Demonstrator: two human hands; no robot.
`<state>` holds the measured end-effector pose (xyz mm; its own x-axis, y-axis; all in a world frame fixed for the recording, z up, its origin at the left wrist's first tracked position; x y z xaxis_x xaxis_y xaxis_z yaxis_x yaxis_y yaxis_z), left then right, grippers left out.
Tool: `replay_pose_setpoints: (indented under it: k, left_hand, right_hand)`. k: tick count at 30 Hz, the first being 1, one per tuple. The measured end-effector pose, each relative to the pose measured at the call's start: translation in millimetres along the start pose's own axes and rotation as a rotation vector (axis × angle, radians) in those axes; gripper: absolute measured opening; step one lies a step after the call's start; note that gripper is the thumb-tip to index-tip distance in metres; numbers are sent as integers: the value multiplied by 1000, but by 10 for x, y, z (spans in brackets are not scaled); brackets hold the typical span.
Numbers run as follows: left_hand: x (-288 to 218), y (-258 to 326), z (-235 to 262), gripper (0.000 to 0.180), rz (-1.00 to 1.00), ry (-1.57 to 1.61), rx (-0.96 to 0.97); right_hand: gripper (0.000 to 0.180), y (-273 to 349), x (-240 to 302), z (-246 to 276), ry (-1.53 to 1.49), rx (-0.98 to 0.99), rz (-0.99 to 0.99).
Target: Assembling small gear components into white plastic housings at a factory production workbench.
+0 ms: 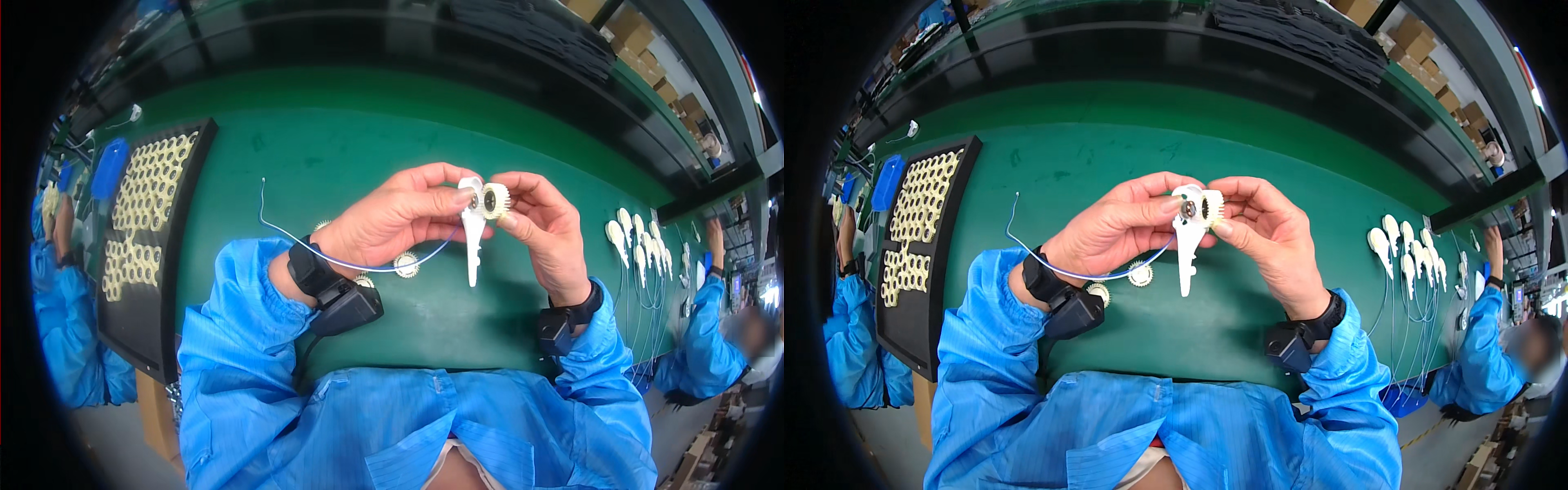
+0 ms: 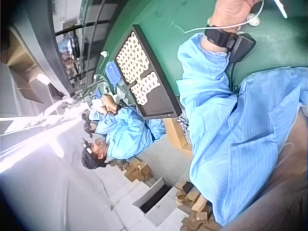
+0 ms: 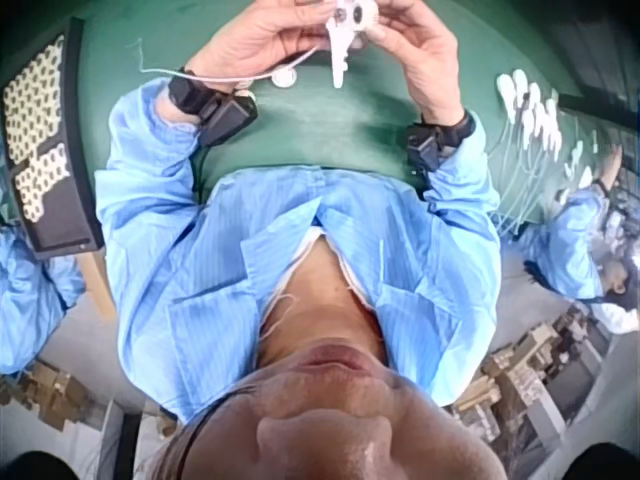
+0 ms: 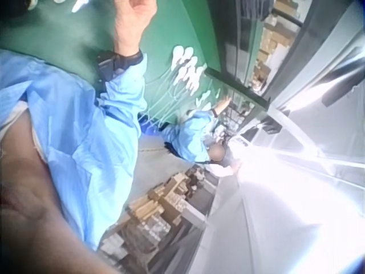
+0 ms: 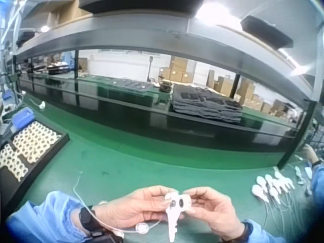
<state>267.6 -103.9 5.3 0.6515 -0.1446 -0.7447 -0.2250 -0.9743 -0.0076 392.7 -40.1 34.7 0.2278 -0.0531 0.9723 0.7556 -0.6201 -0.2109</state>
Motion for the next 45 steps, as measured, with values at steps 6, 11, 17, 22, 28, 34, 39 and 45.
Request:
replay_pose_setpoints:
  k: [6, 11, 17, 22, 28, 34, 39, 45]
  left_hand:
    - [59, -4, 77, 29, 1, -49, -59]
    - [75, 5, 63, 30, 23, -95, -83]
    - [55, 24, 81, 31, -24, -210, -94]
    - [83, 51, 78, 34, 10, -245, -44]
    - [-17, -63, -60, 36, -123, -247, -113]
    - [42, 32, -335, 44, -332, -643, -28]
    - [-78, 200, -409, 39, -213, -703, -190]
    - [27, 88, -259, 28, -164, -600, -288]
  right_hand:
    - [34, -4, -8, -33, 109, 26, 15]
    - [32, 8, -46, -20, 131, 7, 19]
    - [29, 65, 123, -108, 568, -20, 306]
    - [34, 131, 235, -243, 850, 59, 496]
    - [61, 135, -2, -46, 438, -83, 246]
    - [50, 93, -106, 151, 191, -180, 207]
    - [44, 421, 324, 877, -683, -179, 51]
    - [41, 1677, 1632, 1904, 781, -829, 129]
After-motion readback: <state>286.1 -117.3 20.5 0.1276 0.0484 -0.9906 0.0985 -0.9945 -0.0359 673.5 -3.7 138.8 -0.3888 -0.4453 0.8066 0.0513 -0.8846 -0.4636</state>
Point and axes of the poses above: each hand's wrist, its own y-axis away from the middle knuckle, its own z-axis out of the back of the hand, x = y × z, the point moved 7 cm from there along -y, towards the middle knuckle, and after that the axes turned 1 degree about -x, right-handed, at the moved point
